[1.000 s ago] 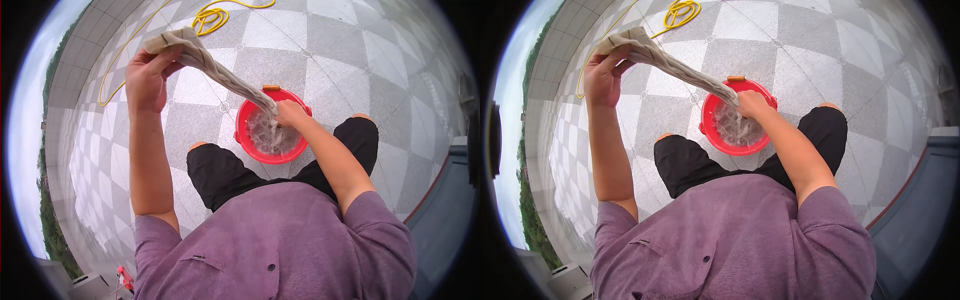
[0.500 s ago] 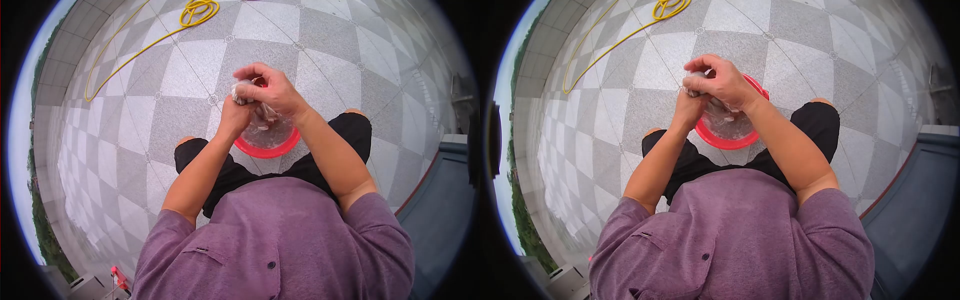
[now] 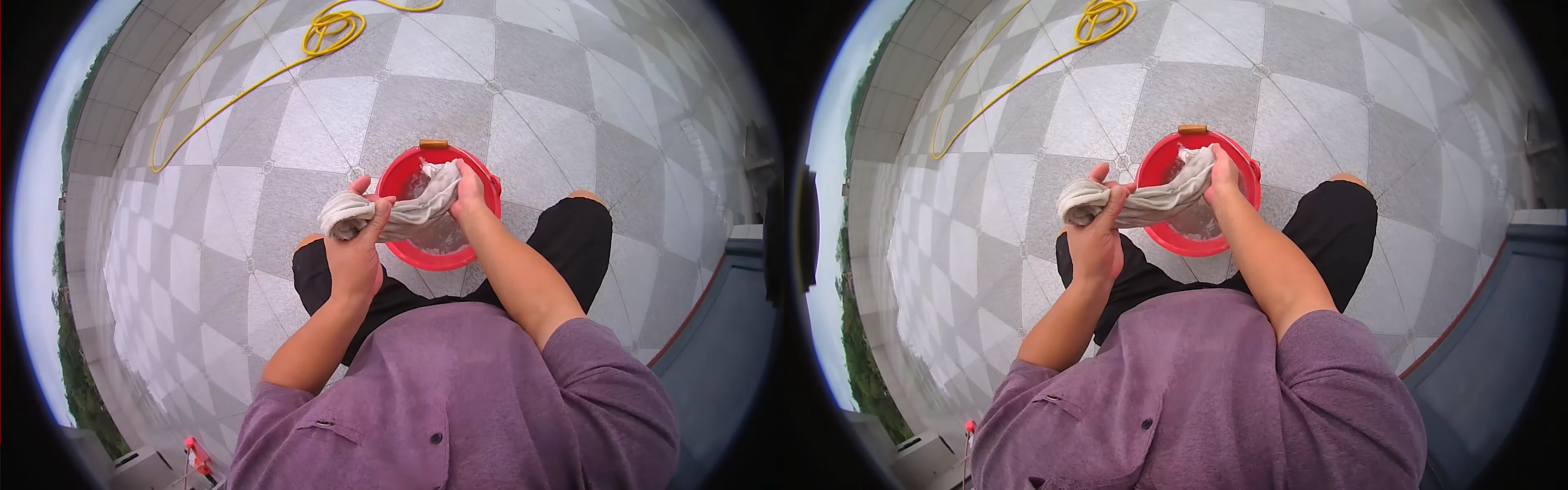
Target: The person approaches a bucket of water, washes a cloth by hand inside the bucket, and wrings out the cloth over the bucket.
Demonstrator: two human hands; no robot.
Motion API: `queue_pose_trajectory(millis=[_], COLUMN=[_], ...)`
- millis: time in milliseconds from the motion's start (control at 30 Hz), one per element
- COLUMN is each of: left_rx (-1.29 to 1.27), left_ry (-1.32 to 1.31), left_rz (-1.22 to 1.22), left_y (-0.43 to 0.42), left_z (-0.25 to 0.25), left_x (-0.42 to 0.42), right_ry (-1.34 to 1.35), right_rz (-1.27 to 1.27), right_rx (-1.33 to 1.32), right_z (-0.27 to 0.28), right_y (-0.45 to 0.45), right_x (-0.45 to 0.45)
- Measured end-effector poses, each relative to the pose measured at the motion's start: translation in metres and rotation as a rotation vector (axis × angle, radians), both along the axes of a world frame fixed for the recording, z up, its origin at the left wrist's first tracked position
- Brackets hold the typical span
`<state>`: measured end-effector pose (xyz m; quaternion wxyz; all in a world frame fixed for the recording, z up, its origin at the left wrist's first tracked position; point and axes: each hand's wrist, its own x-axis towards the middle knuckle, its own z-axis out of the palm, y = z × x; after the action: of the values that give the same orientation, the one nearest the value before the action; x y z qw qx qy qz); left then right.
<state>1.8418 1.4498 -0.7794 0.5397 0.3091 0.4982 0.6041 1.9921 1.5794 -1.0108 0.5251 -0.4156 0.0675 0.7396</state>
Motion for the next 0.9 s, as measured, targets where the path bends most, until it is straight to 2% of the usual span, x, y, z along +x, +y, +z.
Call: queue_pose_trajectory(millis=[133, 200, 233, 300, 333, 367, 433, 500, 533, 567, 600, 633, 667, 733, 767, 833, 867, 900], left_rx=[-0.160, -0.163, -0.104, -0.018, 0.007, -0.025, -0.034, -0.067, -0.124, -0.182, -0.238, -0.137, -0.119, -0.084, -0.112, -0.090, -0.084, -0.210], left_ry=[0.013, -0.019, 0.175, 0.348, 0.328, 0.185, 0.083, -0.008, -0.141, -0.273, -0.404, -0.518, -0.619, -0.825, -0.827, -0.775, -0.755, -0.847], left_rz=[0.123, -0.019, 0.006, 0.049, 0.055, 0.049, 0.036, -0.006, -0.121, -0.236, -0.351, -0.389, -0.428, -0.506, -0.399, -0.433, -0.457, -0.529], left_y=[0.011, 0.026, 0.034, 0.050, 0.059, 0.067, 0.072, 0.075, 0.076, 0.078, 0.080, 0.084, 0.084, 0.083, 0.087, 0.097, 0.102, 0.102], left_z=[-0.064, -0.111, -0.150, -0.187, -0.189, -0.177, -0.153, -0.129, -0.120, -0.111, -0.108, -0.123, -0.099, -0.056, -0.059, -0.088, -0.090, -0.091], left_x=[-0.011, -0.009, -0.001, 0.010, 0.012, 0.011, 0.010, 0.008, 0.000, -0.011, -0.016, -0.017, -0.012, 0.000, 0.005, -0.002, -0.005, -0.012], right_ry=[-0.061, -0.003, 0.069, 0.172, 0.205, 0.216, 0.236, -0.296, -0.561, -0.667, -0.399, -0.132, 0.136, 0.456, 0.446, 0.488, 0.541, 0.593], right_rz=[0.014, 0.148, 0.187, 0.204, 0.176, 0.254, 0.408, 0.510, 0.551, 0.603, 0.598, 0.586, 0.568, 0.751, 0.739, 0.725, 0.725, 0.723], right_rx=[0.106, 0.140, 0.225, 0.282, 0.250, 0.276, 0.311, 0.326, 0.323, 0.215, 0.226, 0.236, 0.243, 0.251, 0.270, 0.302, 0.315, 0.328], right_z=[0.016, 0.034, 0.049, 0.089, 0.108, 0.121, 0.134, 0.095, 0.067, 0.043, 0.037, 0.034, 0.031, 0.032, 0.096, 0.125, 0.110, 0.095], right_y=[-0.012, -0.029, -0.039, -0.054, -0.056, -0.052, -0.044, -0.029, -0.022, -0.016, -0.018, -0.022, -0.025, -0.028, -0.045, -0.054, -0.050, -0.048], right_x=[-0.006, -0.018, -0.026, -0.040, -0.041, -0.032, 0.001, 0.022, 0.027, 0.027, 0.022, 0.012, 0.007, 0.021, 0.016, 0.009, 0.011, 0.016])
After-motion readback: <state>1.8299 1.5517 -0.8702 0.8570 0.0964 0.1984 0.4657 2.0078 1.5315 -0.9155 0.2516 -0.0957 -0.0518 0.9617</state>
